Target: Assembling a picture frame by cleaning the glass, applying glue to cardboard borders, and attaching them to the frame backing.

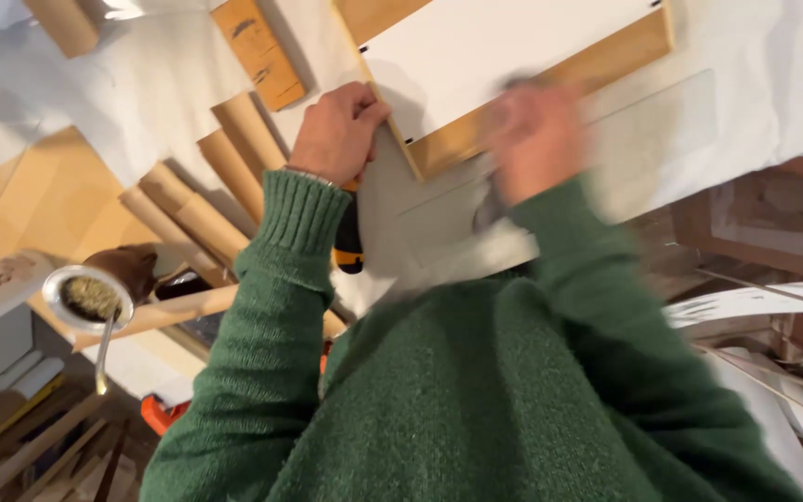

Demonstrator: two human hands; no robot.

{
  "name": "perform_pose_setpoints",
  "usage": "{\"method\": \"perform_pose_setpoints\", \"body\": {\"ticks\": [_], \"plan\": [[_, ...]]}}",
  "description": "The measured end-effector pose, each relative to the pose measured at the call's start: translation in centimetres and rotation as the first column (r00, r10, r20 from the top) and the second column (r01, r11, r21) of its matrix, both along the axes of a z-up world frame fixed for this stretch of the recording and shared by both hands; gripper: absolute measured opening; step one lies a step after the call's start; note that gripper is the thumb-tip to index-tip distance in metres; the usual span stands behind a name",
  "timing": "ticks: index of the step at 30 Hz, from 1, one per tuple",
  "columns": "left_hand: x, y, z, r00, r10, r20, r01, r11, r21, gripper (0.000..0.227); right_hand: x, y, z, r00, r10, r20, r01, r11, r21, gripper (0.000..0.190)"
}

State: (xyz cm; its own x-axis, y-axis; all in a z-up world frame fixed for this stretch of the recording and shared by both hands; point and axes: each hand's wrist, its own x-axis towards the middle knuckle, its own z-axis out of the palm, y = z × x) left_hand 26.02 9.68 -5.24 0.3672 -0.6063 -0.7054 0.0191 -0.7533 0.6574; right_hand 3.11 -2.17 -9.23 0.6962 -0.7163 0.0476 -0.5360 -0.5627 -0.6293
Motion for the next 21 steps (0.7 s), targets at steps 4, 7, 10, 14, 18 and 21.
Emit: {"method": "perform_pose_setpoints", "body": {"ticks": [4,7,10,14,18,21], "plan": [[-0.1,-0.6,0.0,0.997,-0.008,0.080,0.003,0.999,0.052,0.023,1.8,1.8,1.9,0.952,0.302,-0.060,-0.304,0.952,-0.039,0.017],[-0.2,-0.6,-1.2,0.987,-0.020,0.162,0.015,0.999,0.032,0.022,-4.2,-9.0,-0.9,0.983,0.179,-0.043,-0.182,0.980,-0.082,0.015],[-0.8,-0.2,-0.3,0.981,-0.001,0.192,-0.008,0.999,0.049,0.022,-7.7,-13.7,-0.7,0.997,0.031,-0.066,-0.044,0.979,-0.201,0.013],[-1.0,-0.4,-0.7,0.982,0.074,0.174,-0.083,0.995,0.046,0.020,-4.3,-8.2,-1.3,0.980,-0.089,0.179,0.040,0.964,0.261,0.016],[-1.5,-0.5,-0.9,0.975,0.113,0.193,-0.123,0.992,0.040,0.019,0.5,1.5,-1.1,0.864,0.473,-0.169,-0.474,0.880,0.042,0.014],[-1.6,-0.9,-0.1,0.974,0.114,0.197,-0.131,0.988,0.078,0.019,-2.8,-5.2,-1.4,0.892,0.453,-0.001,-0.452,0.891,0.048,0.032]]}}
